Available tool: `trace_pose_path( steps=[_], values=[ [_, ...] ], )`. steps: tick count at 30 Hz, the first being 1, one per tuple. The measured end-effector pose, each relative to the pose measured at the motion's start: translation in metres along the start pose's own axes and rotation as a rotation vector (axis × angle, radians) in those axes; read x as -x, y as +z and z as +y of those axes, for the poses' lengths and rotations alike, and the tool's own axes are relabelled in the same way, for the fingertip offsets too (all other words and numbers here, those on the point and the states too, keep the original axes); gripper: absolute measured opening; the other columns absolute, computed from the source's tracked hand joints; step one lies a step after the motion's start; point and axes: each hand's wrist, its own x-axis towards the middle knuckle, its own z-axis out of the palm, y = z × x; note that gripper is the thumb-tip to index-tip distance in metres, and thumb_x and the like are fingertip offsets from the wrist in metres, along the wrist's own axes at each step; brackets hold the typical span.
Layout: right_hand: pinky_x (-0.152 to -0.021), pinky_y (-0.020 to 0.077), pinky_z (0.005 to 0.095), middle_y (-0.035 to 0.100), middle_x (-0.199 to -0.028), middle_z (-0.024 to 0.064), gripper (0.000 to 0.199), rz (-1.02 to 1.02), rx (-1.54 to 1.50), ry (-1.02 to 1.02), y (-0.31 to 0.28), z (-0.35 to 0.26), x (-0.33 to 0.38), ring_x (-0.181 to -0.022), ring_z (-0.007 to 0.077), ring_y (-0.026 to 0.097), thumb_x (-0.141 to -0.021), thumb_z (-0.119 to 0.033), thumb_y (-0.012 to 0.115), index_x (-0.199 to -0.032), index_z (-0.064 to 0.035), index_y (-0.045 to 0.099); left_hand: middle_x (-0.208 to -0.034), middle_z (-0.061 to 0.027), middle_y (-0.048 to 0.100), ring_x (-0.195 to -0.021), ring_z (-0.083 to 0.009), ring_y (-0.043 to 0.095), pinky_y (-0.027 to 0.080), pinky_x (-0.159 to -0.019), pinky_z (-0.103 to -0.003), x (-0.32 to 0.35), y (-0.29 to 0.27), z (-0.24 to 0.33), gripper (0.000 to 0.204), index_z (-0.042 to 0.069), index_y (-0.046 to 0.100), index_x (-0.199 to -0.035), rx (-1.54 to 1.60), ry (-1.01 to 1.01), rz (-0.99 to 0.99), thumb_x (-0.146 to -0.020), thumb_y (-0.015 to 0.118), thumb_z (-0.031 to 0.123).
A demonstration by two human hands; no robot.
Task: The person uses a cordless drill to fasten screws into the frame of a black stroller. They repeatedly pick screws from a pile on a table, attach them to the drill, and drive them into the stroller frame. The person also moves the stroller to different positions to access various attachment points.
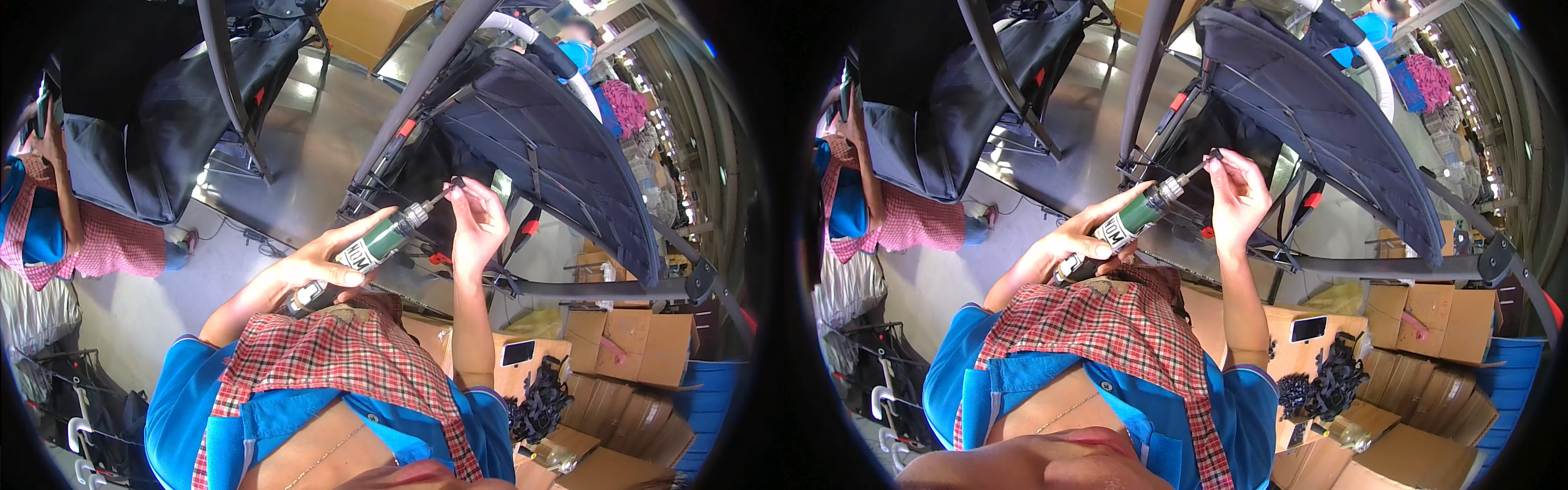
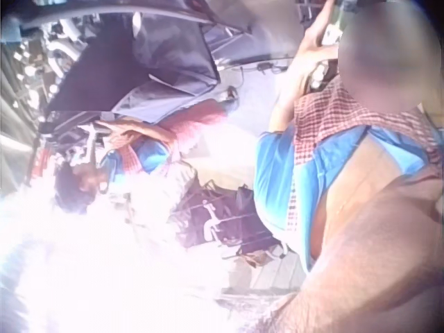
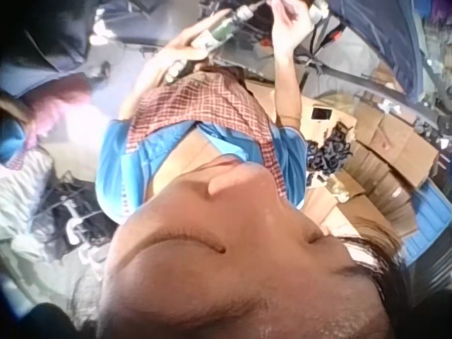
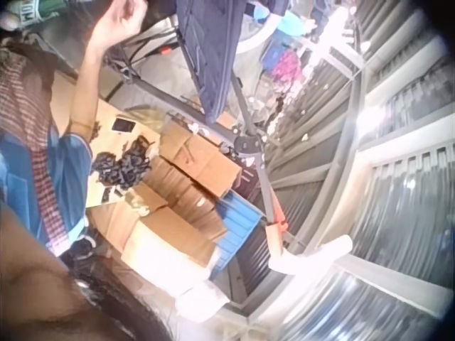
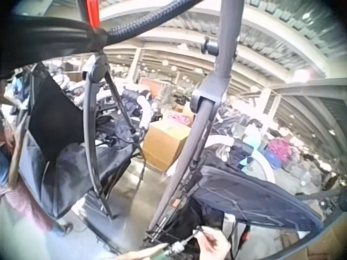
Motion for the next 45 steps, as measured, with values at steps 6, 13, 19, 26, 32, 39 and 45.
trace_pose_path(
  steps=[6, 13, 19, 26, 32, 39, 45],
  values=[
    [-0.082, 0.0532, 0.0246, 0.062, -0.107, 0.0104, 0.021, -0.076, 0.022, -0.021, 0.003, 0.004, 0.007, -0.093, 0.0152, 0.065, -0.085, 0.009, 0.063, -0.106, 0.0067, 0.063, -0.079, -0.0077, 0.054, -0.055, -0.0111, 0.053, 0.044, -0.051, -0.023, -0.001, 0.0, -0.004, 0.107, 0.013, 0.012, -0.153, 0.066, 0.003, 0.018, -0.07, 0.079, 0.024],
    [-0.073, 0.0555, 0.0305, 0.065, -0.1, 0.0155, 0.045, -0.269, 0.421, -0.086, 0.003, 0.024, -0.035, -0.081, 0.0197, 0.067, -0.088, -0.004, 0.065, -0.129, -0.0014, 0.049, -0.083, -0.0118, 0.052, -0.061, -0.014, 0.054, 0.047, -0.051, -0.024, 0.01, -0.003, 0.0, 0.109, 0.012, 0.01, -0.153, 0.214, 0.082, 0.017, -0.068, 0.079, 0.024],
    [-0.064, 0.0534, 0.0486, 0.066, -0.08, 0.0229, 0.035, -0.542, 1.359, -0.236, 0.045, 0.063, -0.113, -0.07, 0.0399, 0.066, -0.086, -0.008, 0.055, -0.12, -0.0071, 0.054, -0.091, -0.0121, 0.053, -0.073, -0.0149, 0.056, 0.048, -0.052, -0.024, 0.011, -0.001, 0.001, 0.111, 0.012, 0.009, -0.153, 0.219, 0.035, 0.035, -0.068, 0.079, 0.022],
    [-0.066, 0.0509, 0.0471, 0.066, -0.082, 0.02, 0.015, -0.467, 1.141, -0.239, 0.041, 0.073, -0.097, -0.076, 0.0401, 0.064, -0.09, -0.014, 0.056, -0.099, -0.0039, 0.062, -0.082, -0.0108, 0.053, -0.059, -0.0134, 0.053, 0.046, -0.05, -0.024, 0.015, -0.002, -0.003, 0.108, 0.013, 0.01, -0.153, 0.265, 0.035, 0.055, -0.071, 0.08, 0.021],
    [-0.063, 0.0522, 0.044, 0.066, -0.077, 0.0206, 0.022, -0.171, 0.81, -0.345, 0.036, 0.083, -0.08, -0.073, 0.0388, 0.065, -0.089, -0.025, 0.064, -0.093, -0.0043, 0.067, -0.08, -0.0101, 0.052, -0.057, -0.0133, 0.053, 0.045, -0.05, -0.025, 0.008, -0.008, -0.003, 0.109, 0.013, 0.01, -0.153, 0.177, 0.016, 0.003, -0.071, 0.08, 0.027],
    [-0.064, 0.0521, 0.0419, 0.068, -0.074, 0.0145, 0.024, -0.153, 1.01, -0.033, 0.04, 0.081, -0.079, -0.072, 0.0346, 0.067, -0.088, -0.025, 0.064, -0.098, -0.0041, 0.059, -0.079, -0.0105, 0.052, -0.054, -0.0132, 0.054, 0.045, -0.05, -0.024, -0.007, -0.009, -0.005, 0.108, 0.013, 0.009, -0.153, 0.1, 0.028, -0.013, -0.072, 0.078, 0.032],
    [-0.075, 0.0502, 0.0511, 0.067, -0.083, 0.0216, 0.049, -0.209, 1.148, 0.081, 0.052, 0.07, -0.085, -0.081, 0.0459, 0.063, -0.09, -0.052, 0.052, -0.091, -0.0051, 0.067, -0.08, -0.0101, 0.053, -0.055, -0.0142, 0.055, 0.045, -0.049, -0.024, -0.022, -0.003, -0.004, 0.102, 0.015, 0.008, -0.153, 0.057, 0.064, 0.054, -0.077, 0.075, 0.029]
  ],
)
